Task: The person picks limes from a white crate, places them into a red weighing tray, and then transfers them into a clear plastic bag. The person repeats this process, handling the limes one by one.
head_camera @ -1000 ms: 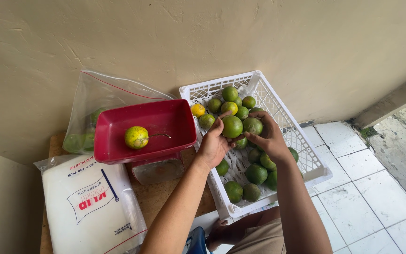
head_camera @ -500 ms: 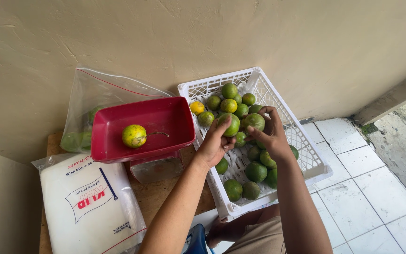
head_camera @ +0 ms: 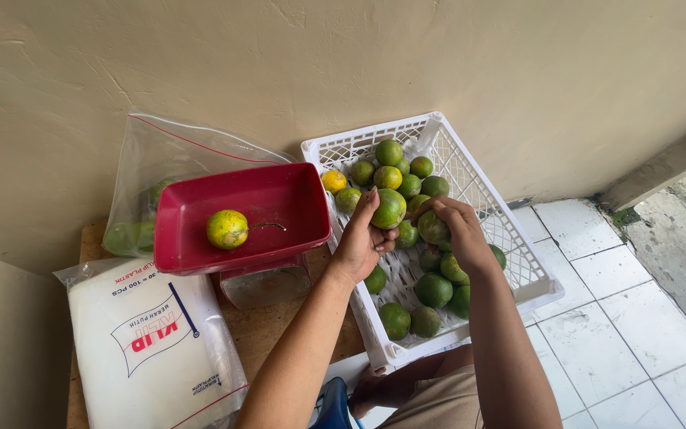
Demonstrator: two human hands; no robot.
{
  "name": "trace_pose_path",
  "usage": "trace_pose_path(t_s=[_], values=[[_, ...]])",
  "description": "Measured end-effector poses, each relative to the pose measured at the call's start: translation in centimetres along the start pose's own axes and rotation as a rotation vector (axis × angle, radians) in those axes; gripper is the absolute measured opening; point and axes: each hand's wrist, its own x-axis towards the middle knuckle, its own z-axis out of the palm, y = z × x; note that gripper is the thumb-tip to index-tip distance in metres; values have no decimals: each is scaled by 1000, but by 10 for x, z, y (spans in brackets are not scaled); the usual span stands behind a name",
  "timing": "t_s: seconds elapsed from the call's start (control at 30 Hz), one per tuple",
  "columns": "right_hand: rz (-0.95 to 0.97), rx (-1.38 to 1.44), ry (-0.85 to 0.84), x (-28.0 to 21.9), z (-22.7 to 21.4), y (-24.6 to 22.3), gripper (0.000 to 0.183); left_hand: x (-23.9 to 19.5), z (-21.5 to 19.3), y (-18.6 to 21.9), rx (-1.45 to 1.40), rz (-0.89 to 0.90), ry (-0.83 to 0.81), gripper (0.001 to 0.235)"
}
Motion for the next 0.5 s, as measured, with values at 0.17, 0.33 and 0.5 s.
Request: trace_pose_path(t_s=[0.17, 0.33, 0.5], values=[[288, -462, -282, -10, 22, -21, 38, -17, 20, 15, 113, 79, 9, 48], [427, -799, -547, -16, 27, -28, 54, -17, 23, 9, 251, 142, 13, 62], [411, -711, -342, -9, 6, 1, 39, -20, 25, 7, 421, 274, 20, 79]])
